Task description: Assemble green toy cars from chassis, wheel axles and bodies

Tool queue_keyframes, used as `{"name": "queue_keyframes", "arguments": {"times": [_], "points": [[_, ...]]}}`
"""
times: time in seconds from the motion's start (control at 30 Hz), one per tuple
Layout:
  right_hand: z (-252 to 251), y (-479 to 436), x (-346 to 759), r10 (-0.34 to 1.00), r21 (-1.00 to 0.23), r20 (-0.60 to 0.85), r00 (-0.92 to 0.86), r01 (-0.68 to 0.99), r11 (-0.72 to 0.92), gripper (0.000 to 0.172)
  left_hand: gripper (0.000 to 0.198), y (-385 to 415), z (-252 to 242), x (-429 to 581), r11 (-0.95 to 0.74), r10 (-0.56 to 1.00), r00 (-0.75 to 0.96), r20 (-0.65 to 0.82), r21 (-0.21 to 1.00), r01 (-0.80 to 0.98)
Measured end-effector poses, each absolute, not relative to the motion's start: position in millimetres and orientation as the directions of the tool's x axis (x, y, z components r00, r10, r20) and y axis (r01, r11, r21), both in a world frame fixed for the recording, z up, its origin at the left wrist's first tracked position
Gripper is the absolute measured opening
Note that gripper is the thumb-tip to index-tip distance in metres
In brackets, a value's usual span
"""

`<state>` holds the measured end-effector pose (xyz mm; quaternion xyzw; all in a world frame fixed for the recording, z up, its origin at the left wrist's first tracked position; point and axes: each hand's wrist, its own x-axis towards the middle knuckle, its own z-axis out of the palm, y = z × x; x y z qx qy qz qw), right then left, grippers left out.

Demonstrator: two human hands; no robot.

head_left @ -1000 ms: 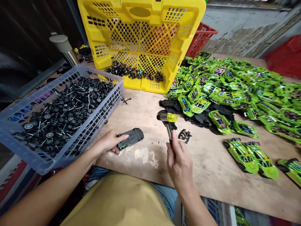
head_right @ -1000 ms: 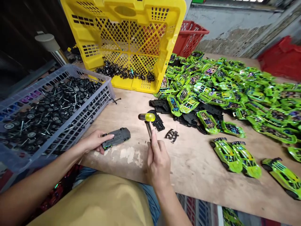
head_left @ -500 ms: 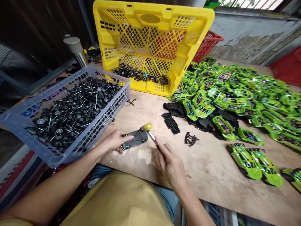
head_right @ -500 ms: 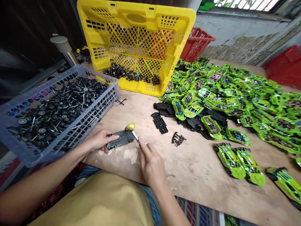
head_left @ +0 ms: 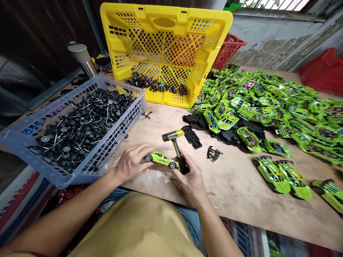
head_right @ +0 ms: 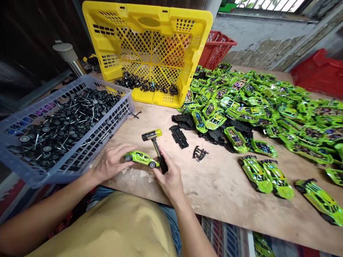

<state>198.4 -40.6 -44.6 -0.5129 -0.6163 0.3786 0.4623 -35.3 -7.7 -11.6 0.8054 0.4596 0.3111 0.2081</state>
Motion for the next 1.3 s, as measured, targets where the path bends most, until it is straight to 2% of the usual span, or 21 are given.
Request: {"name": "queue_keyframes", "arguments": {"times": [0.07,0.1,0.13,0.2,0.27,0.37,0.5,0.77,0.97,1.07,1.17,1.23,1.3], "points": [[-43,-41,191,0.98,-0.954,0.179,0.092,0.261,0.15,0.06,0.057,-17,-20,-20,-0.203,0.977,0.032,0.212,0.864,0.462],[-42,-42,187,0.97,-0.964,0.167,0.175,0.238,0.123,0.061,0.063,-23,-24,-10,-0.033,0.992,-0.105,0.068,0.952,0.304],[-41,-42,182,0.957,-0.974,0.148,0.25,0.206,0.097,0.062,0.064,-29,-27,0,0.133,0.984,-0.135,-0.117,0.984,0.119],[-38,-43,173,0.931,-0.989,0.103,0.351,0.14,0.056,0.063,0.058,-38,-32,19,0.428,0.904,0.086,-0.419,0.884,-0.187],[-36,-46,166,0.918,-0.994,0.068,0.39,0.109,0.027,0.064,0.05,-41,-34,33,0.579,0.814,0.322,-0.484,0.723,-0.377],[-34,-53,160,0.933,-0.992,0.077,0.353,0.12,0.036,0.065,0.036,-38,-36,39,0.609,0.793,0.416,-0.445,0.562,-0.56],[-37,-58,158,0.942,-0.972,0.194,0.275,0.186,0.145,0.065,0.033,-30,-43,36,0.644,0.764,0.481,-0.43,0.453,-0.617],[-43,-59,158,0.881,-0.871,0.402,0.249,0.4,0.284,0.068,0.035,-31,-49,38,0.67,0.742,0.574,-0.346,0.38,-0.637],[-48,-60,157,0.871,-0.852,0.422,0.25,0.437,0.288,0.067,0.035,-31,-51,41,0.673,0.739,0.564,-0.367,0.366,-0.643],[-44,-61,159,0.878,-0.885,0.39,0.277,0.377,0.275,0.064,0.035,-28,-49,39,0.67,0.742,0.558,-0.372,0.393,-0.63],[-36,-59,168,0.926,-0.97,0.212,0.312,0.185,0.16,0.059,0.033,-22,-41,27,0.635,0.772,0.492,-0.403,0.474,-0.61],[-34,-55,178,0.95,-0.997,0.059,0.305,0.057,0.043,0.059,0.037,-15,-35,16,0.578,0.815,0.372,-0.444,0.591,-0.563],[-38,-50,190,0.962,-0.999,-0.021,0.271,0.034,-0.032,0.059,0.045,-8,-32,6,0.51,0.859,0.207,-0.468,0.752,-0.418]]}}
